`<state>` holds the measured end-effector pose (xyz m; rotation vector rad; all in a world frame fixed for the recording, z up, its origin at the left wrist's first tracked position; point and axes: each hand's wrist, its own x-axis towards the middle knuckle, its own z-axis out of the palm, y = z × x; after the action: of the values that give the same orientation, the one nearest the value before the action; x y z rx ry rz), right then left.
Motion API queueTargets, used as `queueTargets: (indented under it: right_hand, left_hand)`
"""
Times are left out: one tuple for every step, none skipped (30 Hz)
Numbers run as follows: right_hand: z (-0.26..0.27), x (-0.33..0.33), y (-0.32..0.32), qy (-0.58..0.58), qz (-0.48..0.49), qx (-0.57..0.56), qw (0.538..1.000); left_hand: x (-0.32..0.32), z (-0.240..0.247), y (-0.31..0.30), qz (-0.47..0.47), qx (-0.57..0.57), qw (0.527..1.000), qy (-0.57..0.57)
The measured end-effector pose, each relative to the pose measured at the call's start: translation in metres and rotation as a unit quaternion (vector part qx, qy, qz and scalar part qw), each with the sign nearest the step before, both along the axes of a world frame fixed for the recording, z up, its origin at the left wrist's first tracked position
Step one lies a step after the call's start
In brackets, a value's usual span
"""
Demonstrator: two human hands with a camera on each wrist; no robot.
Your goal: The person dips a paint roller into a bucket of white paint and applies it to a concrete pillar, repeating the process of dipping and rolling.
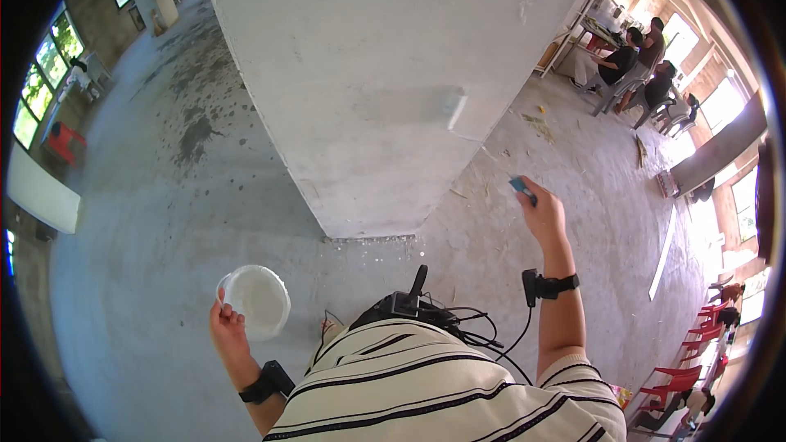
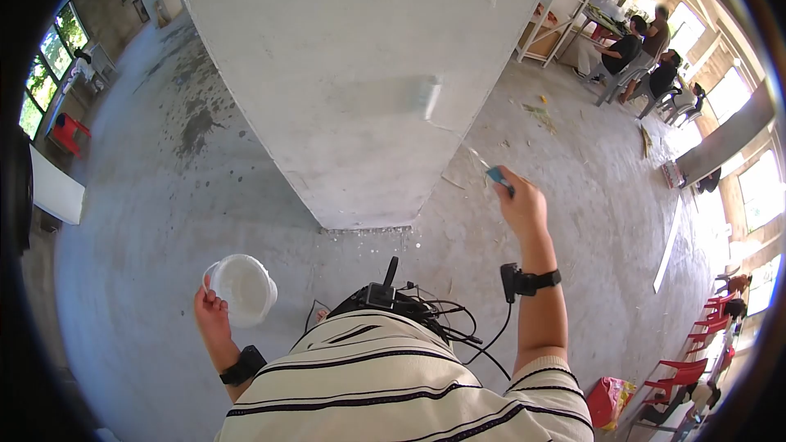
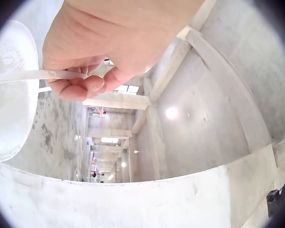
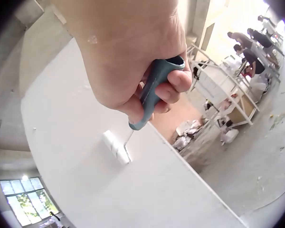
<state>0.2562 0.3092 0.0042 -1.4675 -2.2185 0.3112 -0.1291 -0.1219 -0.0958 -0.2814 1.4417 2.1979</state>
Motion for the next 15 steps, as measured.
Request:
queueTargets:
  right_hand:
    - [0.001,-0.015,-0.003,-0.006,0.025,-0.004,1.000]
    - [-0.001,-0.032,-0.006,-0.001,0.048,-0.008,0.999]
    - [-0.002,-0.051,-0.010,0.004,0.070,-0.010,0.997]
    - [-0.003,-0.068,-0.012,-0.003,0.096,-0.011,0.995]
    - [-0.004,-0.087,-0.015,-0.010,0.122,-0.011,0.992]
    - [-0.007,-0.106,-0.017,-0.004,0.149,0.003,0.989]
    - [-0.011,-0.124,-0.019,0.002,0.178,0.018,0.984]
    - [-0.012,-0.144,-0.022,0.008,0.198,0.013,0.980]
    - [-0.013,-0.163,-0.025,0.013,0.218,0.008,0.976]
    - [-0.014,-0.182,-0.029,0.021,0.232,0.007,0.973]
    - [-0.015,-0.198,-0.033,0.030,0.246,0.006,0.969]
    - [-0.019,-0.211,-0.037,0.033,0.248,0.007,0.968]
    - [-0.022,-0.224,-0.038,0.048,0.265,0.013,0.963]
    - [-0.023,-0.232,-0.039,0.062,0.281,0.018,0.958]
    - [-0.024,-0.237,-0.040,0.063,0.281,0.018,0.958]
  left_hand:
    - [-0.001,-0.001,-0.001,-0.001,-0.002,1.000,-0.001]
    - [-0.002,-0.001,-0.003,-0.002,-0.001,1.000,0.001]
    - [-0.003,-0.002,-0.003,0.007,-0.003,1.000,-0.002]
    - [-0.002,-0.003,-0.004,0.016,-0.004,1.000,-0.005]
    - [-0.003,-0.004,-0.006,0.015,-0.003,1.000,-0.003]
    - [-0.003,-0.004,-0.009,0.016,0.001,1.000,0.002]
    - [-0.001,-0.005,-0.012,0.017,0.005,1.000,0.006]
    - [-0.001,-0.006,-0.015,0.018,0.006,1.000,0.008]
    - [-0.002,-0.008,-0.018,0.025,0.014,1.000,0.010]
    - [-0.001,-0.009,-0.022,0.032,0.022,0.999,0.011]
    - [0.000,-0.008,-0.025,0.034,0.023,0.999,0.014]
    - [0.002,-0.006,-0.027,0.050,0.016,0.999,0.008]
    - [0.002,-0.005,-0.028,0.066,0.010,0.998,0.003]
    - [0.003,-0.005,-0.028,0.068,0.011,0.998,0.005]
    - [0.004,-0.005,-0.028,0.073,0.011,0.997,0.002]
